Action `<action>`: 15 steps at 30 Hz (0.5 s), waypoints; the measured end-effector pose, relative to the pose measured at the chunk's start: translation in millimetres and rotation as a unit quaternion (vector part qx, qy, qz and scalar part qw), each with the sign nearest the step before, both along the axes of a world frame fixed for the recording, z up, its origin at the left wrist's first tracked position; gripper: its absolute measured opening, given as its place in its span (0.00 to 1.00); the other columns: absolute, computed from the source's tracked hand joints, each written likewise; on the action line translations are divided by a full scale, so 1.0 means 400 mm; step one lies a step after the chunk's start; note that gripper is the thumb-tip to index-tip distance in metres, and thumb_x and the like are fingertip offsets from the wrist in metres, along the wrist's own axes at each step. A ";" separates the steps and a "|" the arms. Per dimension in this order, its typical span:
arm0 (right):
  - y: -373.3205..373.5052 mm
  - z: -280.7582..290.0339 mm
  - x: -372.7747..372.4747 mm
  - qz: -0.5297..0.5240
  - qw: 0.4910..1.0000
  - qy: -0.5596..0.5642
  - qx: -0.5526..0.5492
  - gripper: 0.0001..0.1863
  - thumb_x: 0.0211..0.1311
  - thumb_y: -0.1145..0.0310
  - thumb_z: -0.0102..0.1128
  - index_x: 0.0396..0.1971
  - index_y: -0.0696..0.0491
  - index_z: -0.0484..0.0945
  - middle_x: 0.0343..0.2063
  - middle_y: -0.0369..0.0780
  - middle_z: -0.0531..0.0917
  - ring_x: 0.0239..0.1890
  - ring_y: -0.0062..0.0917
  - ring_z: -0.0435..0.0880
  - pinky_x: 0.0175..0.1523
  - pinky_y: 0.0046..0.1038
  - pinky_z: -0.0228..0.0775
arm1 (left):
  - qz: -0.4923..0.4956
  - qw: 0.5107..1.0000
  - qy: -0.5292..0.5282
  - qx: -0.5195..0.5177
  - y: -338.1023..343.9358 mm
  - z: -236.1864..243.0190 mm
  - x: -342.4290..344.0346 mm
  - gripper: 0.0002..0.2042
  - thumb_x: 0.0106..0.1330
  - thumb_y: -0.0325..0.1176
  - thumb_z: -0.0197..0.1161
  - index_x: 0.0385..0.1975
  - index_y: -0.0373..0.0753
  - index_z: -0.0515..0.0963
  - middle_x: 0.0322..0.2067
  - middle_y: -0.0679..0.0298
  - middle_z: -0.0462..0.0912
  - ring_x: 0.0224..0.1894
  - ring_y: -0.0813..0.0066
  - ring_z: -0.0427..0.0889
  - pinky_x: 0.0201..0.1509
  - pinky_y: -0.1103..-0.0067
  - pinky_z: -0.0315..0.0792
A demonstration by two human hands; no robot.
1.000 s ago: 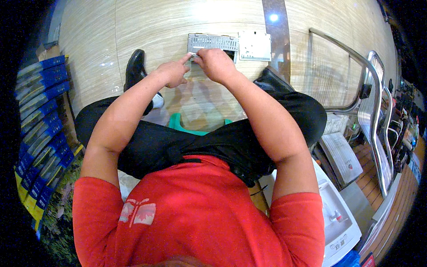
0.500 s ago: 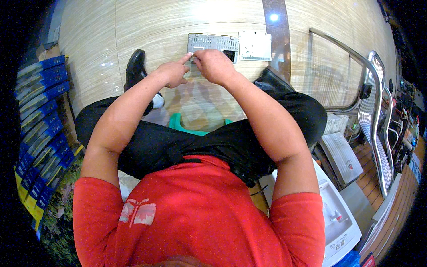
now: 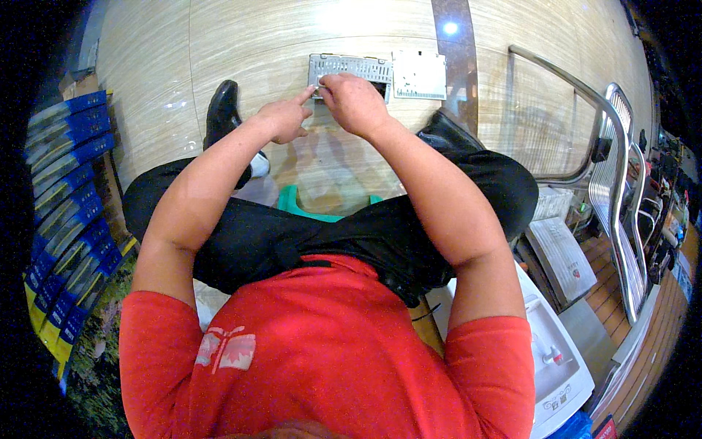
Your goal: The person manipulates a car radio unit by hand while sitting on a stool, using a small screwdriver to work on the back panel and connectors of the device.
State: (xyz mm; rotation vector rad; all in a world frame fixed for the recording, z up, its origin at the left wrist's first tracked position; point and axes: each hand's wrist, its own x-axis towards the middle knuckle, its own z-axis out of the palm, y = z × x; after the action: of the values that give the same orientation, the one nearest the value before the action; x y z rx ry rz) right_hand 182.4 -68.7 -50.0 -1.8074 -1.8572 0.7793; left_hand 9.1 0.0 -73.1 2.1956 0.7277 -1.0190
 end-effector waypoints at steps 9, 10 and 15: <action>0.001 0.006 0.001 0.008 0.998 -0.033 -0.051 0.12 0.65 0.64 0.59 0.42 0.56 0.82 0.37 0.50 0.84 0.40 0.46 0.83 0.47 0.41 0.76 | 0.005 1.000 0.006 -0.004 0.001 0.010 0.002 0.23 0.68 0.39 0.63 0.62 0.41 0.73 0.77 0.64 0.37 0.60 0.55 0.76 0.61 0.62 0.73; 0.001 0.006 0.000 0.011 0.998 -0.031 -0.046 0.12 0.65 0.64 0.59 0.42 0.56 0.82 0.37 0.50 0.84 0.40 0.46 0.83 0.47 0.41 0.76 | 0.004 1.000 0.008 -0.004 0.001 0.011 0.002 0.23 0.68 0.39 0.63 0.62 0.42 0.73 0.77 0.64 0.37 0.60 0.55 0.76 0.61 0.62 0.73; 0.000 0.003 0.002 0.017 0.999 -0.028 -0.034 0.13 0.65 0.64 0.59 0.43 0.55 0.83 0.36 0.50 0.84 0.39 0.47 0.83 0.47 0.42 0.76 | 0.004 1.000 0.010 -0.006 0.001 0.016 0.005 0.23 0.68 0.40 0.63 0.62 0.42 0.73 0.77 0.64 0.37 0.60 0.54 0.76 0.61 0.62 0.73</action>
State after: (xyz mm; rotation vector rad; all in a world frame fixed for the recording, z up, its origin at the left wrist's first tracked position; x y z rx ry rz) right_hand 183.2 -68.9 -48.9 -1.8608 -1.9229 0.8214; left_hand 11.0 0.3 -66.7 2.1735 0.7368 -1.0390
